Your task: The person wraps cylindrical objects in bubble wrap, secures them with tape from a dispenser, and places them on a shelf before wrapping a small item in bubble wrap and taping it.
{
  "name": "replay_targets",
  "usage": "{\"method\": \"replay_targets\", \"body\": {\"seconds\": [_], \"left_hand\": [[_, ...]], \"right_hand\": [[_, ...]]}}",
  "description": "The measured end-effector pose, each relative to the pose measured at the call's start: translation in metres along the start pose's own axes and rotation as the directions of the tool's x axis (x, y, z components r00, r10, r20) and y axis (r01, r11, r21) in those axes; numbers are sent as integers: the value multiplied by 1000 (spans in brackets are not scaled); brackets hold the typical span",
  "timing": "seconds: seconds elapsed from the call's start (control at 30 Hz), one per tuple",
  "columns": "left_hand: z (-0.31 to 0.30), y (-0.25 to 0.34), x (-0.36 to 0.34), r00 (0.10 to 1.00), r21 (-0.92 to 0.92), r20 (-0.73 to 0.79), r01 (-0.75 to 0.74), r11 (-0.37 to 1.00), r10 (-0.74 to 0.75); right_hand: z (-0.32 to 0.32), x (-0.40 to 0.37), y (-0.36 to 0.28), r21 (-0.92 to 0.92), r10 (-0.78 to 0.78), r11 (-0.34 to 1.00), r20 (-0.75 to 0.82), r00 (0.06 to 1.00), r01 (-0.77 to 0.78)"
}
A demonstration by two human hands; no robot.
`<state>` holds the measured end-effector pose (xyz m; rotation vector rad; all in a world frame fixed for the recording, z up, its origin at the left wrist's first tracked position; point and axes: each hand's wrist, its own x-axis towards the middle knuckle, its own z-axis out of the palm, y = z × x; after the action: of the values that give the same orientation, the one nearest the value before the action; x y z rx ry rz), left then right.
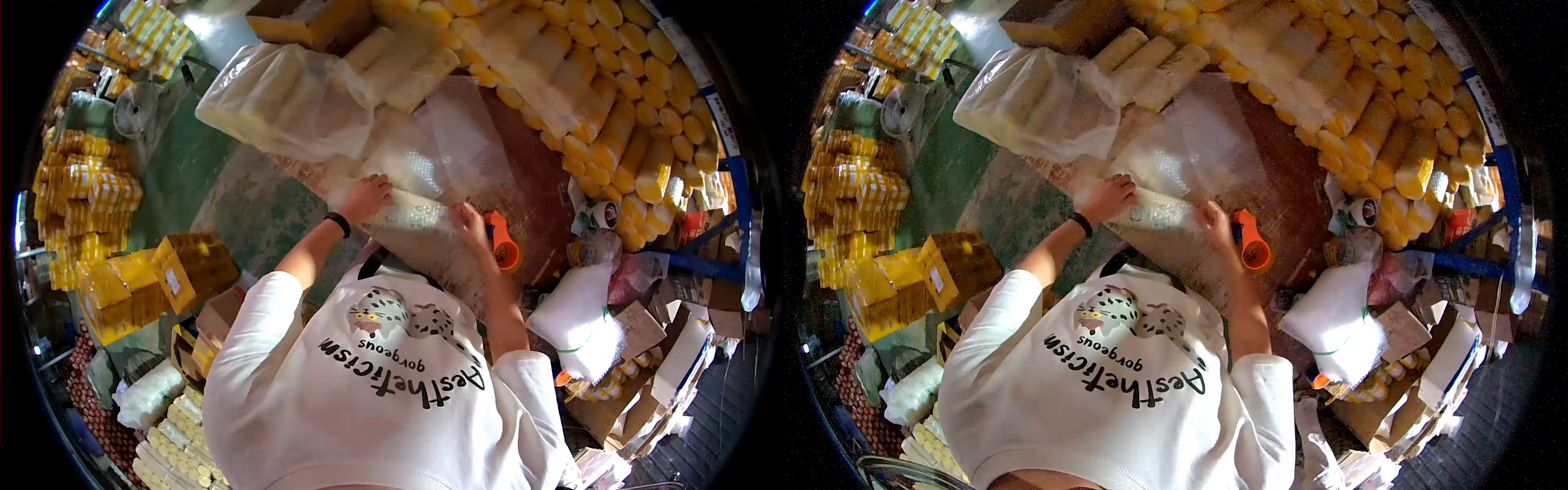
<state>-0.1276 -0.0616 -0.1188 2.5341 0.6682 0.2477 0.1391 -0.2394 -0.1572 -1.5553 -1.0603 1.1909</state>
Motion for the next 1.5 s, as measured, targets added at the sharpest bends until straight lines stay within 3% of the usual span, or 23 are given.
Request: {"method": "replay_targets", "body": {"seconds": [0.1,0.13,0.23,0.3,0.33,0.43,0.47,0.53,0.57,0.67,0.77,0.8,0.87,0.9,0.97,1.0,1.07,1.13,1.23,1.3,1.33,1.4,1.5], "left_hand": [[5,38,-8,955,399,-216,-104,911,204],[15,50,-10,960,359,-169,-153,921,225],[41,90,-15,968,296,-77,-209,932,241],[35,116,-13,977,354,-84,-154,923,195],[50,111,-13,969,639,-81,-130,758,234],[66,103,-6,976,606,-50,-140,783,213],[63,102,-4,970,554,-86,-143,821,227],[72,93,2,957,474,-147,-154,867,251],[75,89,4,949,432,-176,-164,887,261],[72,85,10,939,471,-158,-201,859,306],[76,81,12,945,471,-112,-222,854,308],[72,81,12,947,470,-96,-227,853,305],[61,79,11,962,266,55,-273,925,268],[50,79,11,958,159,131,-273,949,254],[14,80,2,970,156,206,-159,975,125],[-5,78,-5,968,159,244,-101,982,60],[-40,58,-27,993,207,110,28,978,-51],[-59,24,-52,965,297,84,213,931,-248],[-62,-44,-86,979,251,72,165,954,-189],[-52,-74,-91,999,77,-13,52,996,-51],[-51,-83,-93,998,-7,-66,-15,1000,15],[-66,-73,-86,993,-79,-117,4,997,-14],[-70,-70,-89,978,-176,-185,67,982,-99]], "right_hand": [[16,8,28,581,196,813,-211,958,-38],[12,10,25,433,167,897,-148,975,-88],[20,-5,-5,-110,-95,991,-217,972,72],[23,-8,-13,-205,-122,976,-265,956,68],[23,-11,-24,-260,-133,964,-280,951,59],[14,-27,-42,-425,-171,903,-496,852,-66],[4,-44,-61,-535,-208,832,-542,814,-144],[-15,-60,-23,-691,-222,630,-597,770,-354],[-22,-65,-9,-736,-237,503,-622,746,-453],[-24,-75,-15,-662,141,412,-633,761,-627],[-23,-71,4,-655,6,420,-690,724,-628],[-21,-71,5,-691,-57,381,-680,731,-614],[-18,-68,8,-756,-183,298,-645,742,-583],[-15,-67,2,-750,-167,419,-618,768,-512],[2,-67,-29,-685,-143,643,-547,825,-343],[11,-66,-47,-707,-159,670,-436,886,-228],[29,-60,-77,-705,-213,709,-205,955,7],[51,-49,-81,-775,-221,630,-115,968,51],[98,-18,-87,-783,-346,567,57,936,257],[136,12,-94,-739,-465,522,172,869,426],[155,26,-105,-749,-429,507,211,879,427],[191,52,-131,-766,-350,474,289,891,434],[230,79,-143,-843,-372,335,293,881,421]]}}
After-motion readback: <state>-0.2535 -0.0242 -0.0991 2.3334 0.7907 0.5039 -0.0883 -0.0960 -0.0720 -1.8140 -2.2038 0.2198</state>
